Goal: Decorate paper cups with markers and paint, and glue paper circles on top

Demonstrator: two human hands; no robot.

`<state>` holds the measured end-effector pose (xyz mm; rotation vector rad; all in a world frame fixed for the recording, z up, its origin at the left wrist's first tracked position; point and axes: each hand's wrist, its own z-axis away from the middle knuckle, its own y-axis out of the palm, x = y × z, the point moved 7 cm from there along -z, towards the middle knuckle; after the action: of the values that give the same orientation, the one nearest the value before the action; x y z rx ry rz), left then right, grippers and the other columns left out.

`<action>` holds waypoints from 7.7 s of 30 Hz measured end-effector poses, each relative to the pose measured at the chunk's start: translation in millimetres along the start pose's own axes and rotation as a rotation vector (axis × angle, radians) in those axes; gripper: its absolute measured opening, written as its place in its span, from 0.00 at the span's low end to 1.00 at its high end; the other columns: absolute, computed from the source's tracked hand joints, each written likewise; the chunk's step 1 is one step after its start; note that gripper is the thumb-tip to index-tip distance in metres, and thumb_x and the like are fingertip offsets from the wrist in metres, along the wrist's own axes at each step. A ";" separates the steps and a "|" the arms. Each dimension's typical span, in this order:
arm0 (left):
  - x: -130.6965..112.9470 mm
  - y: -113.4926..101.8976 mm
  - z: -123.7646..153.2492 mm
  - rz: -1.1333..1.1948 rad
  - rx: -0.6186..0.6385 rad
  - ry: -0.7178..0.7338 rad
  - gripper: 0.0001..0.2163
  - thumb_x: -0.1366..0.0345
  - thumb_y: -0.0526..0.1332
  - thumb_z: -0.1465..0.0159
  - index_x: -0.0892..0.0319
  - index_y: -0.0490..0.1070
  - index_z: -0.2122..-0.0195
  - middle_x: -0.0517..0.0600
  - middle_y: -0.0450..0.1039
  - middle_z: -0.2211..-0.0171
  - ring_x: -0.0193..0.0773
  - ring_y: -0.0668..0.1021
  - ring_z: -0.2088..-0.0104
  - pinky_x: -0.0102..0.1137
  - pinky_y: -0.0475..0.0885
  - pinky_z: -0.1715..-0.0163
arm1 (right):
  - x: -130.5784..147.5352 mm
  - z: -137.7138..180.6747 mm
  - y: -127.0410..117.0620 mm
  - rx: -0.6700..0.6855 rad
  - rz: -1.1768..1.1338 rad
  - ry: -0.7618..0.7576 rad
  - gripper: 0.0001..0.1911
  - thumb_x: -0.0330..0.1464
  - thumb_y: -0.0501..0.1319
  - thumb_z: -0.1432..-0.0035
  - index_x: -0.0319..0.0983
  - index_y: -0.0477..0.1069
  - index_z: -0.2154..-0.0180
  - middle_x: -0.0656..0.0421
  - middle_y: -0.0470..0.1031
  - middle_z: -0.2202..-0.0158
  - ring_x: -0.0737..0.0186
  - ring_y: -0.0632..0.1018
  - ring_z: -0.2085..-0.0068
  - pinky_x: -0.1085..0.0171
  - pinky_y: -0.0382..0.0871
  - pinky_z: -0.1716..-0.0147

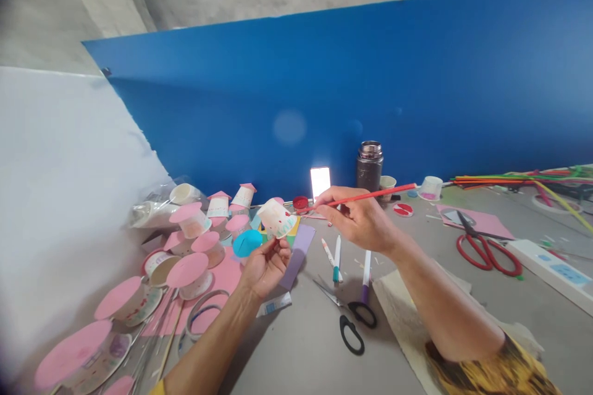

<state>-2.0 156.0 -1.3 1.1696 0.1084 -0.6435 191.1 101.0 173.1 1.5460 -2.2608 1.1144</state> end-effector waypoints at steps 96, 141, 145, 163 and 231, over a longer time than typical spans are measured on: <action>-0.6 -3.6 2.5 -0.055 -0.081 0.058 0.11 0.75 0.56 0.28 0.65 0.72 0.69 0.53 0.76 0.75 0.32 0.79 0.75 0.25 0.77 0.72 | 1.5 0.9 18.7 0.035 0.112 -0.041 0.10 0.34 0.61 0.32 0.40 0.78 0.65 0.60 0.78 0.72 0.69 0.67 0.78 0.67 0.60 0.81; -19.7 3.3 7.4 -0.478 0.039 0.509 0.12 0.65 0.74 0.44 0.60 0.70 0.75 0.50 0.77 0.77 0.36 0.81 0.73 0.31 0.76 0.67 | 3.9 3.6 22.2 0.024 0.152 -0.060 0.09 0.34 0.60 0.31 0.40 0.78 0.63 0.58 0.79 0.71 0.68 0.67 0.79 0.66 0.60 0.81; -20.5 2.8 7.4 -0.506 0.030 0.527 0.12 0.65 0.75 0.45 0.61 0.71 0.75 0.51 0.78 0.77 0.37 0.81 0.73 0.31 0.77 0.67 | 2.3 3.3 27.7 0.064 0.173 -0.079 0.10 0.35 0.60 0.30 0.40 0.78 0.62 0.58 0.80 0.69 0.67 0.70 0.77 0.65 0.62 0.79; -23.5 1.6 5.5 -0.593 0.003 0.575 0.10 0.65 0.73 0.45 0.59 0.72 0.75 0.51 0.79 0.77 0.40 0.82 0.72 0.33 0.77 0.66 | 4.3 4.1 17.7 -0.040 0.175 -0.059 0.11 0.37 0.60 0.31 0.41 0.78 0.64 0.57 0.81 0.69 0.65 0.71 0.77 0.65 0.63 0.80; -16.0 31.0 49.9 -1.478 0.288 1.533 0.09 0.74 0.57 0.32 0.56 0.69 0.69 0.50 0.79 0.66 0.36 0.80 0.66 0.29 0.73 0.64 | 12.5 7.4 -10.2 -0.034 0.240 -0.103 0.07 0.33 0.61 0.30 0.41 0.78 0.61 0.57 0.83 0.66 0.63 0.79 0.71 0.66 0.65 0.78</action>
<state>-11.1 125.9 50.9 1.5019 2.3927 -0.8351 196.3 85.2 179.5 1.3762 -2.5754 1.0672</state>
